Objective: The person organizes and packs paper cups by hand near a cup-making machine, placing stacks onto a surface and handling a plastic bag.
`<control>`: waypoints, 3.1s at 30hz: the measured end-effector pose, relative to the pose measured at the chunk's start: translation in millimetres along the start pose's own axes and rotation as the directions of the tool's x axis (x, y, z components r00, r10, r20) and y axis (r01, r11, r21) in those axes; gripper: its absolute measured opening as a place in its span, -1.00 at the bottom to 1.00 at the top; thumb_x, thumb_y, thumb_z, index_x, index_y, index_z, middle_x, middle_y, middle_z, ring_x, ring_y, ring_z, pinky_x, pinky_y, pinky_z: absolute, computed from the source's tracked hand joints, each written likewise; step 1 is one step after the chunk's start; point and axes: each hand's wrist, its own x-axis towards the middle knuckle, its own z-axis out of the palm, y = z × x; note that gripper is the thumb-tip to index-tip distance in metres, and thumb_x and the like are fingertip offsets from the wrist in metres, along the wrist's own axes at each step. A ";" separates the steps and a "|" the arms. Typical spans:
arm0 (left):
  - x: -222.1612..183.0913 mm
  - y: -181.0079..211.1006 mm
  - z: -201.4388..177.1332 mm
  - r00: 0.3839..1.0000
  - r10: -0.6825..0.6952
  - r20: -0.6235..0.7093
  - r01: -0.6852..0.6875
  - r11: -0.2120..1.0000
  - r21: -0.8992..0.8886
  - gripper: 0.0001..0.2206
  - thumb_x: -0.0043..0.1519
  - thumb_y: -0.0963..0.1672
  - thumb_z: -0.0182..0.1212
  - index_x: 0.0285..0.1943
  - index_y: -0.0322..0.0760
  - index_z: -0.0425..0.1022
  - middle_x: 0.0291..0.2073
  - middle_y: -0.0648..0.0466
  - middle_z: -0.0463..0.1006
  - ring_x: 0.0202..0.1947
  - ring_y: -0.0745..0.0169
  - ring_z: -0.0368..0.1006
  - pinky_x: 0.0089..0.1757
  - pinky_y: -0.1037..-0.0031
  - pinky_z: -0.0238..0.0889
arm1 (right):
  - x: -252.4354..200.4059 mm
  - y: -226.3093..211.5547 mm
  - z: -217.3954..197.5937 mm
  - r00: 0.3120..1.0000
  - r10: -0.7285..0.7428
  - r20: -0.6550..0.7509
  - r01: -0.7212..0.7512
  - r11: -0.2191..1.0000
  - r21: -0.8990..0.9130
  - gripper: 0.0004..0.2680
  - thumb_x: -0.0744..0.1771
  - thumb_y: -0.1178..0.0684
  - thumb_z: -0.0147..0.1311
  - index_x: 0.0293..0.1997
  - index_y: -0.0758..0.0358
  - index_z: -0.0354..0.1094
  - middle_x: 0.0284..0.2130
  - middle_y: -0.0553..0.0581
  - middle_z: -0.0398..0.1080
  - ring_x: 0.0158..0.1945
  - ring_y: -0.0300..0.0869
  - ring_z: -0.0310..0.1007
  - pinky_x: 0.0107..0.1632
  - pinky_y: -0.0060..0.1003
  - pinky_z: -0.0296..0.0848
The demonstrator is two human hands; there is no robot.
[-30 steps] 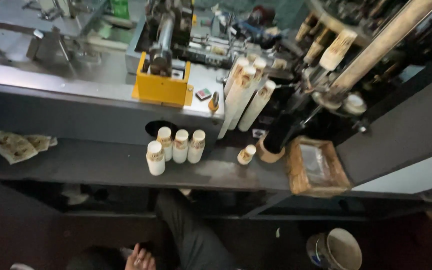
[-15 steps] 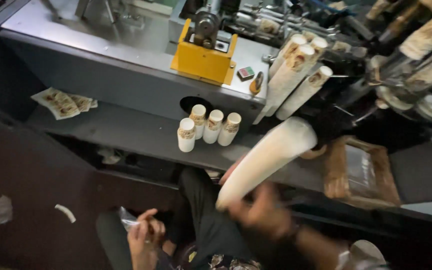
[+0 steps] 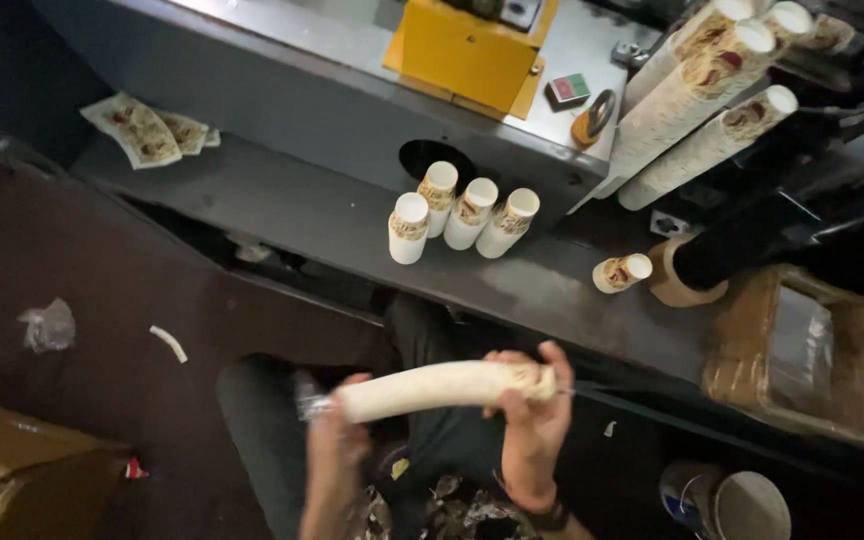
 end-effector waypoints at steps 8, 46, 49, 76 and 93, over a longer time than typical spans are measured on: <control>2.0 -94.5 69.3 0.961 -0.004 0.275 0.006 1.000 -0.008 -0.44 0.41 0.11 -0.09 0.25 -0.45 0.49 0.03 -0.15 0.62 -0.03 0.34 0.55 -0.06 0.58 0.40 | 0.4 11.2 -15.1 0.884 -0.201 0.421 0.409 0.769 -0.491 -0.62 0.40 -0.01 0.10 0.30 0.33 0.07 0.03 0.25 0.44 0.08 0.00 0.50 0.22 -0.01 0.38; 25.9 -129.7 78.0 0.864 -0.083 0.496 0.041 0.995 0.095 -0.77 0.41 -0.08 0.09 -0.04 -0.37 0.51 -0.61 0.13 0.45 -0.73 0.56 0.13 -0.63 0.66 -0.06 | 170.3 -72.2 -24.2 0.874 -0.331 0.356 0.472 0.400 -0.785 -0.65 0.38 0.03 0.29 0.12 0.55 0.28 -0.05 0.35 0.50 0.04 0.00 0.57 0.11 -0.16 0.51; 26.8 -129.4 77.5 0.859 -0.097 0.504 0.047 0.993 0.111 -0.77 0.41 -0.08 0.07 -0.04 -0.36 0.51 -0.60 0.15 0.44 -0.74 0.56 0.13 -0.64 0.65 -0.07 | 170.7 -78.2 -24.4 0.878 -0.330 0.346 0.467 0.436 -0.770 -0.68 0.39 0.04 0.30 0.10 0.53 0.31 -0.04 0.33 0.51 0.04 -0.02 0.59 0.12 -0.17 0.54; 26.3 -131.1 78.7 0.848 -0.089 0.522 0.070 0.996 0.057 -0.77 0.41 -0.10 0.07 -0.02 -0.40 0.51 -0.59 0.11 0.45 -0.72 0.58 0.10 -0.63 0.66 -0.08 | 148.7 -15.6 -112.0 0.946 -0.298 0.125 0.229 0.345 -0.910 -0.62 0.34 -0.05 0.34 0.08 0.51 0.34 -0.04 0.36 0.52 0.04 0.04 0.57 0.12 -0.08 0.53; 23.7 -121.2 80.2 0.852 -0.131 0.506 0.094 0.991 0.098 -0.77 0.41 -0.09 0.07 -0.02 -0.41 0.51 -0.61 0.13 0.45 -0.73 0.58 0.11 -0.64 0.67 -0.09 | 145.7 -61.1 -62.3 0.913 -0.353 0.203 0.357 0.454 -0.816 -0.60 0.38 -0.05 0.27 0.18 0.48 0.21 -0.05 0.27 0.47 0.04 -0.06 0.56 0.04 -0.18 0.55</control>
